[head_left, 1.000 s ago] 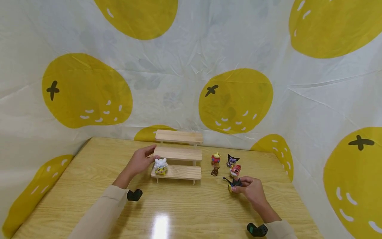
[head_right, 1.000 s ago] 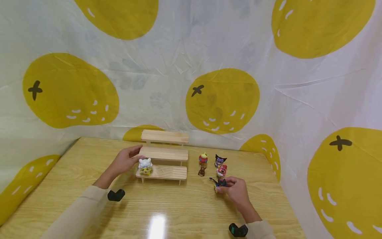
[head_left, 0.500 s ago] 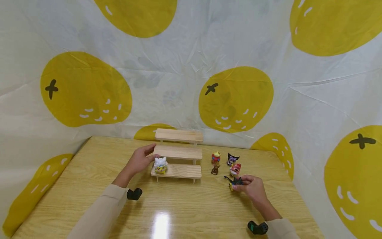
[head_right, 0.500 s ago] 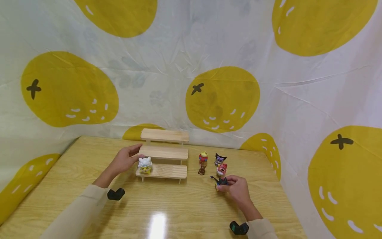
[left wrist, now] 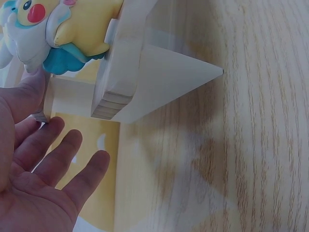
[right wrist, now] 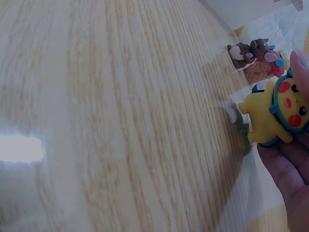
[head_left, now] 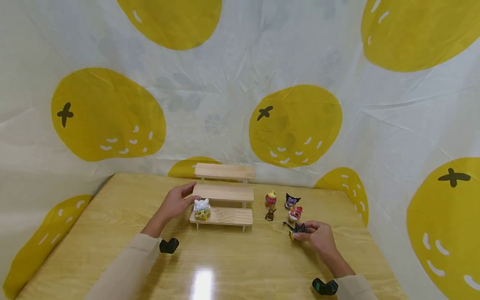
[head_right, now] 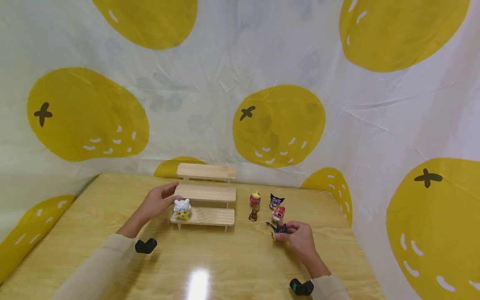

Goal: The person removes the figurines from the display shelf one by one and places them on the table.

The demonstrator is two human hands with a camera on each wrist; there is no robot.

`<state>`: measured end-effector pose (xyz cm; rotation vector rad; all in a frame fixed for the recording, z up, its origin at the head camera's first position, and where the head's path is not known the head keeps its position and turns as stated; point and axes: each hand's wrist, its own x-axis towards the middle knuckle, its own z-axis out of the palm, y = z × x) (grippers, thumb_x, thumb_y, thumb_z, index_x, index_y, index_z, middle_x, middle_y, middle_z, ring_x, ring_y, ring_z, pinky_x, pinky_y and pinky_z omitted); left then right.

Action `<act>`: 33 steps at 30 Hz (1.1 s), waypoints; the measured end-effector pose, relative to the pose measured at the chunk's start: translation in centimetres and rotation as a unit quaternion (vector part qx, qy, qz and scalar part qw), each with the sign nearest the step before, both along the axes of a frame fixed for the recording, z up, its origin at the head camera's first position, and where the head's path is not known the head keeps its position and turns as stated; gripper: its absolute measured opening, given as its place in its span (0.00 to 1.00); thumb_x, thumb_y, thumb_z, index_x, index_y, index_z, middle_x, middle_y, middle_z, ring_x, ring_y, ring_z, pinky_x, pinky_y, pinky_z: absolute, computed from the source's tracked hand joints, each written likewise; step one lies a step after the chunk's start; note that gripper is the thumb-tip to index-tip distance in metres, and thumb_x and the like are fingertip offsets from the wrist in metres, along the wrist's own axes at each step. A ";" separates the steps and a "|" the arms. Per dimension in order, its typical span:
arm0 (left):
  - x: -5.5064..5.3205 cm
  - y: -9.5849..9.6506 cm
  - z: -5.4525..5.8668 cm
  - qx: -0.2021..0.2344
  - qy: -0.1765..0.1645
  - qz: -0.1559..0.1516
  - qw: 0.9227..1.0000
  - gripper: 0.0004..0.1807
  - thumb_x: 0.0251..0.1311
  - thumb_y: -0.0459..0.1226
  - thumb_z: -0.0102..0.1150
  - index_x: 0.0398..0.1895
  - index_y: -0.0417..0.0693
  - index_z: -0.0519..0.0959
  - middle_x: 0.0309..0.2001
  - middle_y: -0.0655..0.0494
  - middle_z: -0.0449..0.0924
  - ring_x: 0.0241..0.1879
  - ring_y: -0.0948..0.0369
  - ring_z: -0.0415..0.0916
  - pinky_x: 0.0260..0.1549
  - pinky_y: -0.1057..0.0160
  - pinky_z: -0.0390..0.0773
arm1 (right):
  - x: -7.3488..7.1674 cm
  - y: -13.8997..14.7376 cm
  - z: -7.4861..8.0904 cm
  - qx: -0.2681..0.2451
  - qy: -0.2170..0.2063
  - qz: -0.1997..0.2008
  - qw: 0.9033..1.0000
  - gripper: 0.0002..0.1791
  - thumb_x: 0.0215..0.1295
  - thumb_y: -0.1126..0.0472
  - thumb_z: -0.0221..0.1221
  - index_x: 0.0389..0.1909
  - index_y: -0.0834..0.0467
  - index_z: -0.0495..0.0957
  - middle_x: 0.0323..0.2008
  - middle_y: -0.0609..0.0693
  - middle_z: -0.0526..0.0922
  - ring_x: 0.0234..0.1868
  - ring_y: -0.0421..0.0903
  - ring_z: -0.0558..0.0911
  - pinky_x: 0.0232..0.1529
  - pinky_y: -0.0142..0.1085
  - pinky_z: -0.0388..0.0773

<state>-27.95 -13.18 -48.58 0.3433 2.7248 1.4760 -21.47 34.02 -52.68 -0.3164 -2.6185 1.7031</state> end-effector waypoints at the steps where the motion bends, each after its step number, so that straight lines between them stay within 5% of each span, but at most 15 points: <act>1: 0.0 0.0 0.0 -0.001 -0.002 0.001 1.000 0.40 0.72 0.45 0.63 0.81 0.41 0.61 0.76 0.37 0.67 0.75 0.41 0.68 0.68 0.43 0.77 | 0.0 0.0 -0.1 0.002 0.001 -0.001 1.000 0.25 0.49 0.69 0.80 0.48 0.73 0.84 0.49 0.60 0.91 0.37 0.36 0.89 0.37 0.24 0.83; 33: 0.0 0.0 -0.3 0.001 0.016 0.003 1.000 0.40 0.71 0.43 0.65 0.80 0.37 0.62 0.73 0.36 0.72 0.73 0.41 0.71 0.67 0.42 0.78 | -0.2 -0.1 -0.2 -0.010 -0.005 -0.016 1.000 0.25 0.51 0.67 0.79 0.50 0.71 0.85 0.44 0.57 0.92 0.37 0.37 0.89 0.37 0.28 0.86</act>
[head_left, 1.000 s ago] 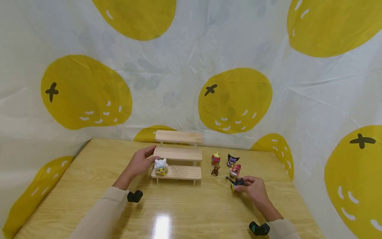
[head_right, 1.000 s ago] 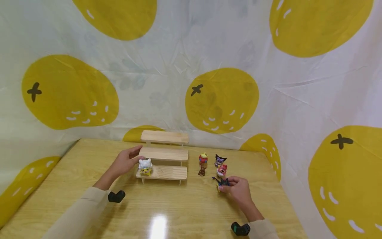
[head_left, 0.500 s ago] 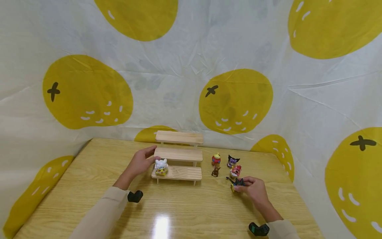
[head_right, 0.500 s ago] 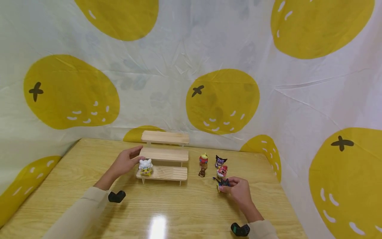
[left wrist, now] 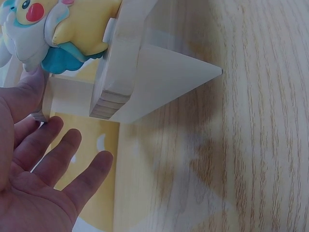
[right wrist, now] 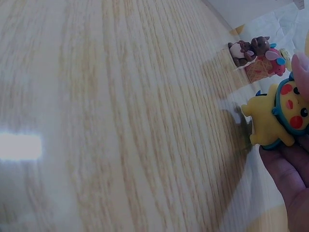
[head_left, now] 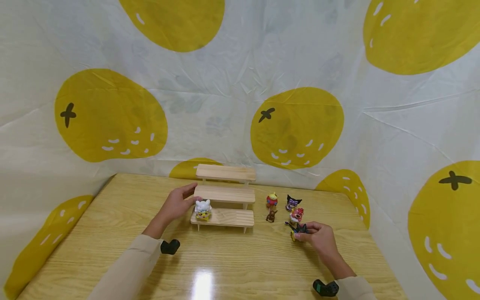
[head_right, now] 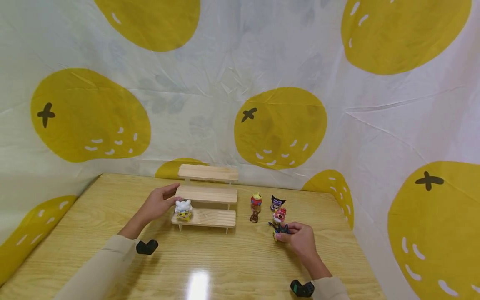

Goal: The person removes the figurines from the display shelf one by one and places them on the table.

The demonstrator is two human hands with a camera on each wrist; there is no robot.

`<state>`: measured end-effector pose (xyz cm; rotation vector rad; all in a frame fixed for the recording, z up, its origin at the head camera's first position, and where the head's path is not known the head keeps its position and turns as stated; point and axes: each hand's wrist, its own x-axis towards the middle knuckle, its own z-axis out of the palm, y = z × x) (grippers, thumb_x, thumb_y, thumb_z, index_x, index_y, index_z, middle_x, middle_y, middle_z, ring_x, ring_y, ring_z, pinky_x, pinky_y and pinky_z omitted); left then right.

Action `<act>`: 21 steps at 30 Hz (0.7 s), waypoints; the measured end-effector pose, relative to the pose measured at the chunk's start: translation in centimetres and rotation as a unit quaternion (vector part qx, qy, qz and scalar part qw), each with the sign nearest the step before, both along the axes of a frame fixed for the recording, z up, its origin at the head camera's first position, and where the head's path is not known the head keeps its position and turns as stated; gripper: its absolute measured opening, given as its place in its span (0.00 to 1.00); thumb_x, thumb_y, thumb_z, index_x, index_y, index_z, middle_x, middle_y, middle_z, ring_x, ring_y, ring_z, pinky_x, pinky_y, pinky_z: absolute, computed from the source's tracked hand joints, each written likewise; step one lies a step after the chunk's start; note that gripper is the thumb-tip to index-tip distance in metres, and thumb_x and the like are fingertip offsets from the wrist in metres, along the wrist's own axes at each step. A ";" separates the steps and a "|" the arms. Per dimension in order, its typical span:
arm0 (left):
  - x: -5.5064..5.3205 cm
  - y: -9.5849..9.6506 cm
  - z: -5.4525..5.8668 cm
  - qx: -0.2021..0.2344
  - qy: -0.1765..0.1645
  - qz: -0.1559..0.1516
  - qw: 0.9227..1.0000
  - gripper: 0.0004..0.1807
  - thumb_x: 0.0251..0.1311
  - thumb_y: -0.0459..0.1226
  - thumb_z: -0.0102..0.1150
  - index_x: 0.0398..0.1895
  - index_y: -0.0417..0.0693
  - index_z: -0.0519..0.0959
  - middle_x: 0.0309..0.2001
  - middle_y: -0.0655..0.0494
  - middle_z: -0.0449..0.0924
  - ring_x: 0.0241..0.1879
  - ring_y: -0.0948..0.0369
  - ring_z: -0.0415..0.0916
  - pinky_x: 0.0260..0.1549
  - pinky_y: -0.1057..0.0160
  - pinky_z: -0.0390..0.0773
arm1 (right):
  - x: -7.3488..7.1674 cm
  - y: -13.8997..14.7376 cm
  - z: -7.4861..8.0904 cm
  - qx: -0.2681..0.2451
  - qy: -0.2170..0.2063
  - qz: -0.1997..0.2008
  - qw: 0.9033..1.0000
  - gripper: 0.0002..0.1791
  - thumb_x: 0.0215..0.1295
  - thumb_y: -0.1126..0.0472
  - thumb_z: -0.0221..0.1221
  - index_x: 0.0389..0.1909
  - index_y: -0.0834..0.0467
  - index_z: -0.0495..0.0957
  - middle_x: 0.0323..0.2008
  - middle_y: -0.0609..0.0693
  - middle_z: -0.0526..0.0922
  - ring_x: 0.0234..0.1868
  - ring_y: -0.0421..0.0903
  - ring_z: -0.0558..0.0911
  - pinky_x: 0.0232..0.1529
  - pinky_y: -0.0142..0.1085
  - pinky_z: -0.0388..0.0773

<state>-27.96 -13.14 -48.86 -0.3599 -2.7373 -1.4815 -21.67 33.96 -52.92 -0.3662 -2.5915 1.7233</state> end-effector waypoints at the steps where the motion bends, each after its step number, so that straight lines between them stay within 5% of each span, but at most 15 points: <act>1: 0.0 0.0 0.0 0.000 0.000 0.000 1.000 0.40 0.71 0.43 0.65 0.80 0.37 0.62 0.73 0.36 0.72 0.73 0.41 0.71 0.67 0.42 0.78 | 0.0 0.0 0.0 0.000 0.000 0.000 1.000 0.25 0.51 0.67 0.80 0.50 0.71 0.85 0.44 0.57 0.92 0.37 0.37 0.89 0.37 0.28 0.86; 21: 0.1 0.0 0.1 -0.005 -0.009 0.003 1.000 0.39 0.72 0.44 0.64 0.80 0.40 0.62 0.74 0.37 0.70 0.74 0.41 0.69 0.68 0.42 0.77 | 0.2 0.0 -0.1 0.016 -0.002 -0.007 1.000 0.24 0.50 0.67 0.80 0.48 0.71 0.86 0.41 0.56 0.93 0.35 0.37 0.89 0.34 0.27 0.85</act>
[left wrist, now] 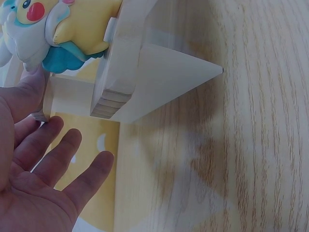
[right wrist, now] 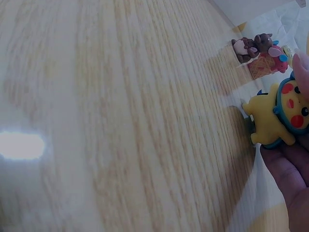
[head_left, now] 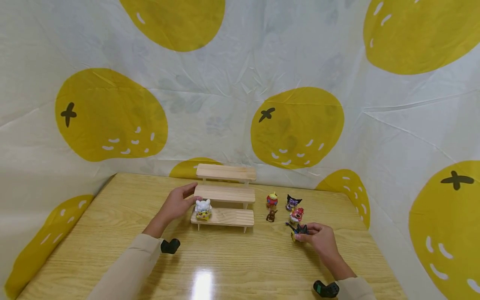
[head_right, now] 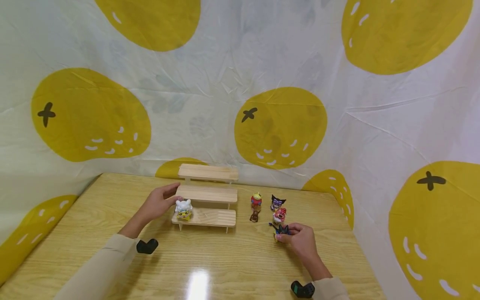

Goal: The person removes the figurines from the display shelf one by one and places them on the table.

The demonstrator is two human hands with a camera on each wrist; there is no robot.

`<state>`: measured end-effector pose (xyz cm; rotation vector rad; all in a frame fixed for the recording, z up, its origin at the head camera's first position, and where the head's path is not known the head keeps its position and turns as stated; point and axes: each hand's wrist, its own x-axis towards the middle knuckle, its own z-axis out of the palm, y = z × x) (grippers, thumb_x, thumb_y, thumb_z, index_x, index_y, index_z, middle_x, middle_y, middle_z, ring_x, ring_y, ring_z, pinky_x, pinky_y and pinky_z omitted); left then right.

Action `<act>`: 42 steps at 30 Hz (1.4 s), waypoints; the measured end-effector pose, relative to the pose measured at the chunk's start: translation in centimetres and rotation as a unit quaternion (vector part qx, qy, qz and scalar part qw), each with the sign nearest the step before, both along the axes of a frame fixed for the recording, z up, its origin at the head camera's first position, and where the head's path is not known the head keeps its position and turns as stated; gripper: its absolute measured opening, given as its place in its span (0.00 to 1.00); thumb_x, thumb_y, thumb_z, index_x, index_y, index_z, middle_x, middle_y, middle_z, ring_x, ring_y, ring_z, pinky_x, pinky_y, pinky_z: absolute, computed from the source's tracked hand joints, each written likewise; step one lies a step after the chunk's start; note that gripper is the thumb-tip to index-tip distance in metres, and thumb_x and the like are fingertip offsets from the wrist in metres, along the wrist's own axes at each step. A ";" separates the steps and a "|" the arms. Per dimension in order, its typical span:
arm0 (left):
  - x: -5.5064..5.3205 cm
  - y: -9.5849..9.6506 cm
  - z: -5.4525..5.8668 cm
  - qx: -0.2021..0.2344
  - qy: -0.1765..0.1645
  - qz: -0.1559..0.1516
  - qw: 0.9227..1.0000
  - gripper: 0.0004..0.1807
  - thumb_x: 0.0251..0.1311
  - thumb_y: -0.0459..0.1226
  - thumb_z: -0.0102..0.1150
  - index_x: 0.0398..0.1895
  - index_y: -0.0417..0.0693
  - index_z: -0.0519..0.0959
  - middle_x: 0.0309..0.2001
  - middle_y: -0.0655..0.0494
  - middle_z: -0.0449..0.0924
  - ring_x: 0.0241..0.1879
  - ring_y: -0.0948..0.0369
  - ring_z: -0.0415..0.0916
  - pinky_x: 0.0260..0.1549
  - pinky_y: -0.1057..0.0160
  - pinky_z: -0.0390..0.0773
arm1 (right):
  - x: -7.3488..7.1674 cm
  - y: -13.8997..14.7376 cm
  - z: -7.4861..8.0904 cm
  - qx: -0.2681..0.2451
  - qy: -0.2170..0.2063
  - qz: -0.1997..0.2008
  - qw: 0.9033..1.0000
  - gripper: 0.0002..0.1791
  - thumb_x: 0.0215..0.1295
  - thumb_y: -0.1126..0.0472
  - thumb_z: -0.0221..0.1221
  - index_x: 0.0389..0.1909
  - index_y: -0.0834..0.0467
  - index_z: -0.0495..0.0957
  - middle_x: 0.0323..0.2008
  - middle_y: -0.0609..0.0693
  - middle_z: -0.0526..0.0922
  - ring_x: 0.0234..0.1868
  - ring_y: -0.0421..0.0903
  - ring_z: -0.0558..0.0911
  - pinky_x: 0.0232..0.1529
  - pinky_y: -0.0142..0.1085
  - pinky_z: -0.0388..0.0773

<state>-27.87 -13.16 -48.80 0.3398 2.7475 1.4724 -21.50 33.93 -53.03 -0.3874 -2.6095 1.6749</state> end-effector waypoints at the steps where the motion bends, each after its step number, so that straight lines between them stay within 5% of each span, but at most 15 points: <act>1: 0.0 0.0 0.0 -0.001 -0.001 0.000 1.000 0.39 0.72 0.45 0.64 0.80 0.40 0.62 0.75 0.37 0.70 0.74 0.41 0.69 0.68 0.42 0.76 | 0.0 0.0 0.0 0.000 0.000 0.000 1.000 0.24 0.50 0.67 0.80 0.48 0.71 0.86 0.41 0.56 0.93 0.35 0.37 0.89 0.34 0.27 0.85; 42: -0.1 0.0 0.0 0.003 0.005 -0.004 1.000 0.40 0.71 0.44 0.65 0.80 0.37 0.62 0.73 0.37 0.73 0.73 0.41 0.71 0.68 0.42 0.77 | 0.3 0.2 0.0 -0.017 0.007 0.000 1.000 0.23 0.51 0.69 0.79 0.49 0.72 0.85 0.44 0.59 0.92 0.36 0.37 0.89 0.36 0.30 0.87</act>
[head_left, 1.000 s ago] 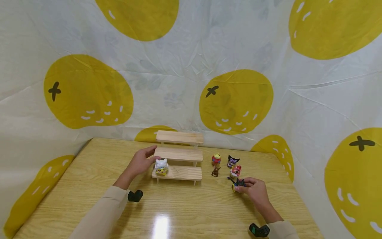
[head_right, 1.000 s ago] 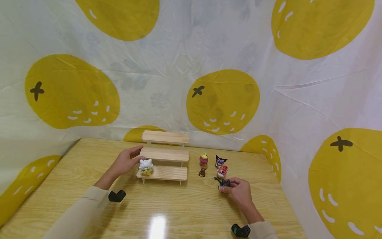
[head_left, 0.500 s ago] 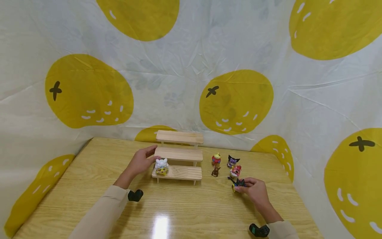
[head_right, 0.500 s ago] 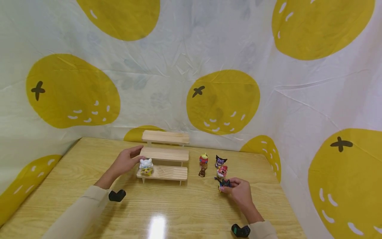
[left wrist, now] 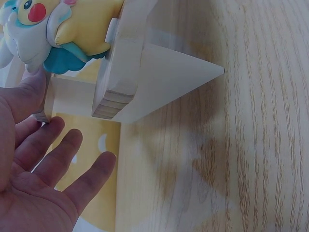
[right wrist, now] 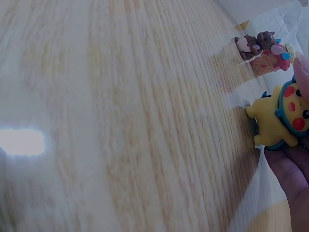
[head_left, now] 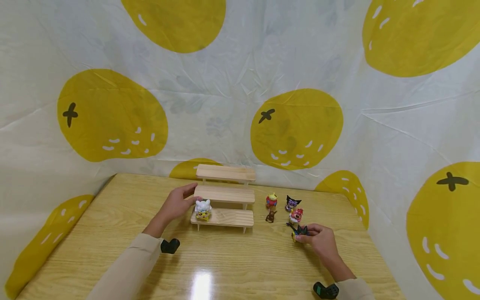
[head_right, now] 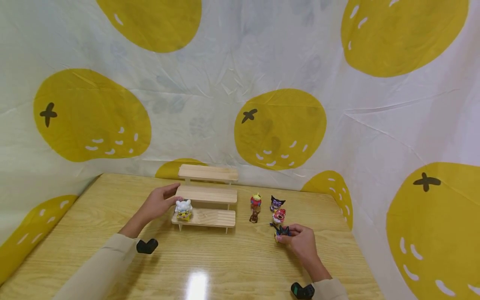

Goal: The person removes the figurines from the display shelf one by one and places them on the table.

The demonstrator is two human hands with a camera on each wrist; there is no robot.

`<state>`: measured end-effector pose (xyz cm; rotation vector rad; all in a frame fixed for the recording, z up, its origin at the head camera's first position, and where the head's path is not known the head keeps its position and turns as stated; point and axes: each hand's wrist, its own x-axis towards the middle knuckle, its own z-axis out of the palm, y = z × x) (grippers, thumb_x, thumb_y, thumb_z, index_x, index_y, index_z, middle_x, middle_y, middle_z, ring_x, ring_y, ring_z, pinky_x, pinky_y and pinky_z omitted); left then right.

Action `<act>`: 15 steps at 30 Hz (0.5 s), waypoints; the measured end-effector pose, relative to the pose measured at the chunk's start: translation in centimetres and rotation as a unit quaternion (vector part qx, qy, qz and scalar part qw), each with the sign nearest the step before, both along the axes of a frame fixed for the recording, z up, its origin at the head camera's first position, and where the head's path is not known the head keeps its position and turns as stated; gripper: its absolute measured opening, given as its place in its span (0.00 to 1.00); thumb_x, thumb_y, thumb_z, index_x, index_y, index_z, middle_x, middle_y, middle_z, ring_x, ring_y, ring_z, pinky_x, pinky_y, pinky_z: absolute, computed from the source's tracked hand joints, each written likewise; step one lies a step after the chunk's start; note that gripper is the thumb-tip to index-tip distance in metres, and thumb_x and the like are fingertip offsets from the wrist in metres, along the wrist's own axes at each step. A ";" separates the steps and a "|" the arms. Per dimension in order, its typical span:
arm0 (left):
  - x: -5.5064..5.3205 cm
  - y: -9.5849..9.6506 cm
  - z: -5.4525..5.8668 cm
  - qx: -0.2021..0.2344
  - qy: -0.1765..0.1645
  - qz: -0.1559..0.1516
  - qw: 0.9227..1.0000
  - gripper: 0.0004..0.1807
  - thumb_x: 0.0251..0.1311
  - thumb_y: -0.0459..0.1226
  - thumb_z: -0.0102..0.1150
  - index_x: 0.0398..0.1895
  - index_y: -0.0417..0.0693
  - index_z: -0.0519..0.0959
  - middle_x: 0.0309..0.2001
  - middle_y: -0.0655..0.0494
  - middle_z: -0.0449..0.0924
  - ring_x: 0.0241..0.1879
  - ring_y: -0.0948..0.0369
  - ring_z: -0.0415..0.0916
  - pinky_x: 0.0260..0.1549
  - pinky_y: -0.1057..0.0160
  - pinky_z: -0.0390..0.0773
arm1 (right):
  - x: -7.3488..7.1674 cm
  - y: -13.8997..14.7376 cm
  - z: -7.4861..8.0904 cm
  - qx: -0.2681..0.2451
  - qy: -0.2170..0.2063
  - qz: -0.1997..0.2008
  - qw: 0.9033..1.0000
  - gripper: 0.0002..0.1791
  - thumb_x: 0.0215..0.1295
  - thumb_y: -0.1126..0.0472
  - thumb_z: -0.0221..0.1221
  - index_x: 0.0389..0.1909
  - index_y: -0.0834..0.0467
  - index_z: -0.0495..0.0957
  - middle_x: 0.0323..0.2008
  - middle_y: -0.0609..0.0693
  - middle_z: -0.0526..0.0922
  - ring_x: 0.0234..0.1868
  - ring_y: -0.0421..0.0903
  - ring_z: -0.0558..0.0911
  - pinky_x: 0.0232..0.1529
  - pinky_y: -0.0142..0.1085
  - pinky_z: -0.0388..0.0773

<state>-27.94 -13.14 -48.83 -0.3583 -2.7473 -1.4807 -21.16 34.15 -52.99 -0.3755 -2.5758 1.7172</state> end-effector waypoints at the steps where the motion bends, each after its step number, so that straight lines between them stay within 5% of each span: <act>1: 0.0 0.0 0.0 0.000 0.001 -0.001 1.000 0.40 0.71 0.44 0.65 0.80 0.37 0.62 0.73 0.37 0.73 0.73 0.41 0.71 0.68 0.42 0.77 | 0.0 0.0 0.0 0.000 -0.001 0.000 1.000 0.23 0.51 0.69 0.79 0.49 0.72 0.85 0.44 0.59 0.92 0.36 0.37 0.89 0.36 0.29 0.87; 15: 0.0 0.0 0.1 0.004 0.003 0.000 1.000 0.39 0.71 0.43 0.65 0.80 0.36 0.62 0.72 0.37 0.74 0.73 0.41 0.71 0.67 0.42 0.78 | 0.1 0.1 -0.1 0.006 0.002 0.003 1.000 0.24 0.51 0.68 0.79 0.49 0.71 0.86 0.43 0.58 0.92 0.37 0.36 0.88 0.37 0.28 0.86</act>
